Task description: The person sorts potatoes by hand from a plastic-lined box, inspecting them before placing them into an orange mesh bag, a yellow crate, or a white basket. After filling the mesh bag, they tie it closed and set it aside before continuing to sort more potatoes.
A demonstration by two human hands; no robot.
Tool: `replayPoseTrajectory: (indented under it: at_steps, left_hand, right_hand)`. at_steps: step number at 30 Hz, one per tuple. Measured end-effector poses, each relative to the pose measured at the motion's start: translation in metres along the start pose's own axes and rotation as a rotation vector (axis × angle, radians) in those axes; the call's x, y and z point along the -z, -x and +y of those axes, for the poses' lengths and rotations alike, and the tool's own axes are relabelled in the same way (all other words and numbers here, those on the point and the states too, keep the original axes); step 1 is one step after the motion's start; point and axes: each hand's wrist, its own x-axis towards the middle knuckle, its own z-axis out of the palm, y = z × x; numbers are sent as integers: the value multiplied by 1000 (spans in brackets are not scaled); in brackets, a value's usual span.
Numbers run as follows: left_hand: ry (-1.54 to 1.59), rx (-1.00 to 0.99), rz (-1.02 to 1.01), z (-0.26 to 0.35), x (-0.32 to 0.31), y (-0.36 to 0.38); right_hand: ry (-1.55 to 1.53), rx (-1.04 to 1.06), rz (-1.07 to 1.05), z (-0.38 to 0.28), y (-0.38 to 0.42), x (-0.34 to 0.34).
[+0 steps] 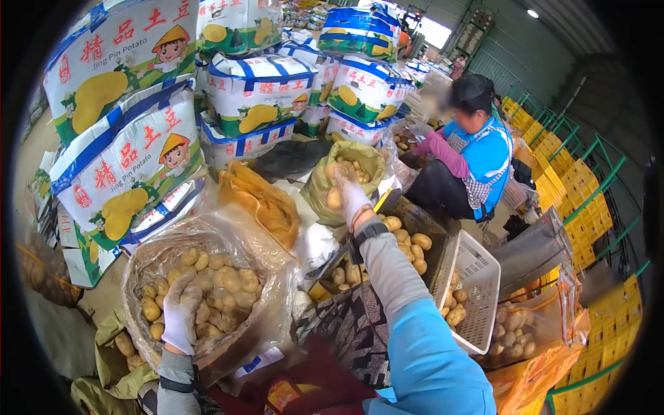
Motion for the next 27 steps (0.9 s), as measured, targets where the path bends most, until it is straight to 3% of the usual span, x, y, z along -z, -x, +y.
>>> replayPoseTrajectory:
  at_steps: [2, 4, 5, 6, 7, 8, 10, 11, 13, 16, 18, 20, 21, 22, 23, 24, 26, 27]
  left_hand:
    - [36, -78, 20, 4, -4, -1]
    - [296, 20, 25, -22, 9, -13]
    - [418, 107, 21, -29, 15, -18]
    - [536, 197, 17, -32, 16, -21]
    - [495, 108, -24, -28, 5, -15]
    - [451, 20, -68, -21, -11, -5]
    - [479, -15, -154, -20, -18, -4]
    - [554, 39, -192, -32, -9, -15]
    - [614, 171, -356, -25, -3, -16]
    - [461, 75, -399, -14, -3, -13]
    - [443, 49, -433, -45, 29, -29]
    - [370, 68, -503, -35, 18, -22]
    - [405, 154, -325, -57, 29, -33]
    - [371, 197, -391, -74, 43, -44]
    - [91, 279, -8, -45, 4, -7]
    - [-57, 228, -99, -96, 49, -42]
    - [19, 396, -75, -88, 28, -24]
    - [2, 439, -78, -90, 28, -23]
  right_hand:
    - [162, 40, 37, 4, 0, -10]
    - [313, 46, -286, 15, 62, -55]
    - [402, 145, -461, 41, 89, -80]
    - [551, 149, -747, 64, 116, -91]
    - [962, 358, -745, 75, 160, -120]
    - [1028, 504, -816, 99, 185, -132]
    - [1168, 365, -947, 114, 223, -156]
    - [996, 306, -931, 135, 216, -160]
    - [665, 198, -892, 167, 187, -152]
    - [76, -252, -691, 73, 196, -103]
    - [-125, -45, -561, 20, 193, -50]
    - [-264, 156, -402, -44, 206, 19]
    - [-196, 325, -248, -80, 228, 53]
    - [-129, 484, -94, -112, 252, 87]
    - [-32, 719, 52, -135, 269, 123]
    - [75, 943, 192, -158, 286, 156]
    - [312, 1217, 524, -206, 332, 213]
    - [360, 1428, 497, -237, 356, 230]
